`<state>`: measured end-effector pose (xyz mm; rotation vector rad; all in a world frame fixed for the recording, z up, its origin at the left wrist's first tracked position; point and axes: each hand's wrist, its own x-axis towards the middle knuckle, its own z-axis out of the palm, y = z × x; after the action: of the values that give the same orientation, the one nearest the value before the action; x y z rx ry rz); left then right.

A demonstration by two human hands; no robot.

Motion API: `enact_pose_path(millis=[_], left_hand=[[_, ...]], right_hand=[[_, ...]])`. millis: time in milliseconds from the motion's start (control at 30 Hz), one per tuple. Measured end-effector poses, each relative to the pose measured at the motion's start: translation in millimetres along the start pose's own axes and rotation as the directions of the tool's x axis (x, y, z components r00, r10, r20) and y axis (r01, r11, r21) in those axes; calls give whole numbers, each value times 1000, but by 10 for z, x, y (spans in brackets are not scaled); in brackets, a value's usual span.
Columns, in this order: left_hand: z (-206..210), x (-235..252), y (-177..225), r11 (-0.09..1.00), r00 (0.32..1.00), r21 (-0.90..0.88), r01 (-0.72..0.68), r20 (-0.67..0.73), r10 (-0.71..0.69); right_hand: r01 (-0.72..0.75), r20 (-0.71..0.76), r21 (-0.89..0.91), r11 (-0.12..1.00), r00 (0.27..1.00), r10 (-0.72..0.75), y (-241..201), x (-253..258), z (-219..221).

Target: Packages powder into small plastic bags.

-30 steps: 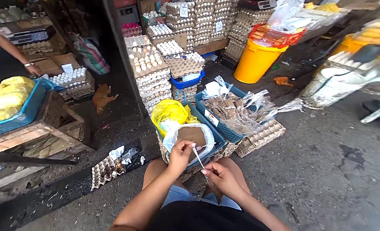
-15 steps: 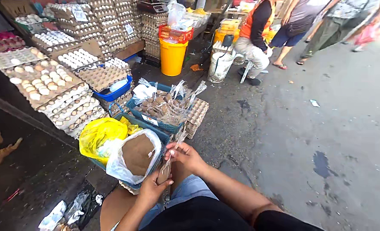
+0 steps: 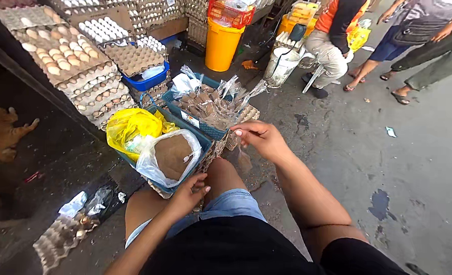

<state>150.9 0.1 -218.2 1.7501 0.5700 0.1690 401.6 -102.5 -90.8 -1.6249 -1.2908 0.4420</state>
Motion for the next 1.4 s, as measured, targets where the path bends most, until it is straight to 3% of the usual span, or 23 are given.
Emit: enact_pose_path(millis=[100,233,400,533,667,733,833,900,967,1067,1200,1267,1300,1400], left_hand=[[-89,-53,70,1000,999,-17,12,-40,-12],[-182,-152,88,999,989,-21,-41,-140,38],[-322,-294,34,997,969,16,-70,-236,72],[-521,-326,0,997,949,58,-49,-308,65],[-933,-193,-44,992,892,127,13,-449,46],[-1226,-57,-93,990,813,114,82,-582,0],[-1658,180,-245,981,630,134,137,-776,18],[-1861,345,-299,964,571,146,224,-821,-8],[-1943,523,-340,919,604,178,351,-793,-77],[-1928,803,-511,804,697,309,508,-696,-173],[-1803,1007,-730,526,697,485,699,-629,-346],[-1744,1051,-710,383,707,595,707,-571,-418],[-1738,1066,-709,376,721,616,692,-553,-419],[-1788,1044,-811,539,726,509,671,-600,-338]], right_hand=[[-30,-121,-29,999,992,26,98,564,-169],[83,-337,96,992,940,-46,45,1049,-475],[17,-392,8,1000,920,-12,271,738,-332],[-123,-200,113,986,969,144,697,137,177],[-301,9,193,934,952,305,980,-308,731],[-364,114,205,908,931,348,1130,-552,1040],[-453,323,212,866,869,375,1298,-924,1473],[-410,436,149,900,844,312,1460,-1062,1661],[-335,487,84,939,836,254,1534,-1037,1705],[-389,481,83,917,822,305,1618,-937,1722],[-488,507,77,869,770,387,1582,-847,1704],[-489,522,70,869,761,386,1583,-835,1694],[-490,527,70,869,758,385,1583,-829,1689],[-507,530,78,858,750,395,1595,-831,1671]])
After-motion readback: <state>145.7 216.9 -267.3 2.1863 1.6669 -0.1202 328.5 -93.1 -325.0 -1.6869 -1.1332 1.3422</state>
